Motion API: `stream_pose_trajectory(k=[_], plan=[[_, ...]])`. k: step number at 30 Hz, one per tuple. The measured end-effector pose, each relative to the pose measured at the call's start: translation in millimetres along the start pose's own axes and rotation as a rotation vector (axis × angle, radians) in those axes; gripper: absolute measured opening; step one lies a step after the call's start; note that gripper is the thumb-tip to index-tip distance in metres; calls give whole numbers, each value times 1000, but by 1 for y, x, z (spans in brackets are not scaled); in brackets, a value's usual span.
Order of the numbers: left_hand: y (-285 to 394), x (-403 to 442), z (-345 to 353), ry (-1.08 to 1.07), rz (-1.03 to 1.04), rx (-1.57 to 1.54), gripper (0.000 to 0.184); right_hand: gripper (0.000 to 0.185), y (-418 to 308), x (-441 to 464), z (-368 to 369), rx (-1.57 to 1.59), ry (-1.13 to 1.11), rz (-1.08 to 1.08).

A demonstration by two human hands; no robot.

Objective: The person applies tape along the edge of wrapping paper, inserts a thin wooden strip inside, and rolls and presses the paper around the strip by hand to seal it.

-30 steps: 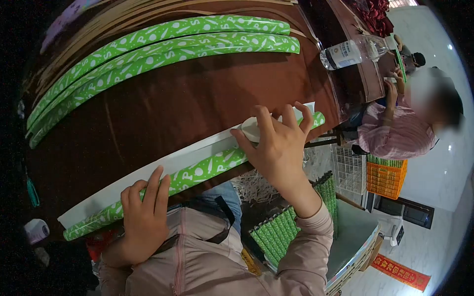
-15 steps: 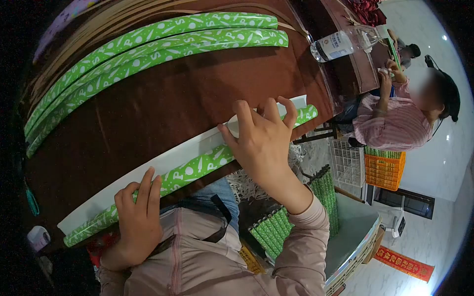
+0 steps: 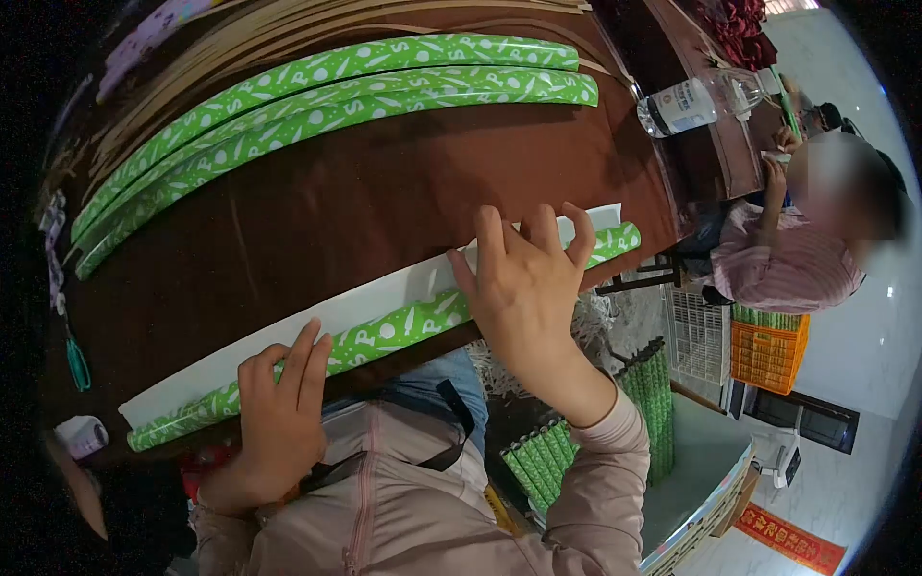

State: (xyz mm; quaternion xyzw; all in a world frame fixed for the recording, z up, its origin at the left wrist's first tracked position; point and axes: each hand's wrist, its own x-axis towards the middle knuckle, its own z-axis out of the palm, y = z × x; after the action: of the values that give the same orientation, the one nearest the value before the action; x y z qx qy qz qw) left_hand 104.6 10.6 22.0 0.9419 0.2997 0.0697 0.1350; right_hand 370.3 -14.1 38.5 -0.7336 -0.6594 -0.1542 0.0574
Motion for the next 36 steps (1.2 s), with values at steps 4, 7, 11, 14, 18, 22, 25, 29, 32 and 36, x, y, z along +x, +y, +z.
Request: stream_pose_trajectory(k=[4, 7, 11, 14, 18, 22, 25, 29, 32, 36], plan=[[-15, -14, -7, -21, -35, 30, 52, 47, -28, 0, 0, 25, 12, 23], [-12, -8, -7, 18, -164, -2, 54, 37, -32, 1, -1, -24, -6, 67], [4, 9, 2, 67, -195, 1, 58, 37, -33, 0, -2, -31, -10, 64], [17, 25, 16, 197, -182, 6, 54, 38, -32, 0, 0, -18, 18, 61], [34, 48, 27, 218, -150, -24, 52, 37, -32, -1, 2, -23, 33, 67], [52, 68, 37, 235, -105, 24, 45, 36, -32, -1, -1, -33, -6, 70], [62, 76, 46, 280, -66, -24, 46, 43, -32, -1, 0, -22, 0, 82], [66, 83, 51, 318, -47, -80, 48, 43, -30, -1, 0, -11, -21, 103], [64, 82, 52, 336, -43, -102, 47, 44, -30, -1, 1, -30, -2, 98], [62, 82, 52, 354, -37, -122, 49, 44, -25, -1, -3, -10, -15, 79]])
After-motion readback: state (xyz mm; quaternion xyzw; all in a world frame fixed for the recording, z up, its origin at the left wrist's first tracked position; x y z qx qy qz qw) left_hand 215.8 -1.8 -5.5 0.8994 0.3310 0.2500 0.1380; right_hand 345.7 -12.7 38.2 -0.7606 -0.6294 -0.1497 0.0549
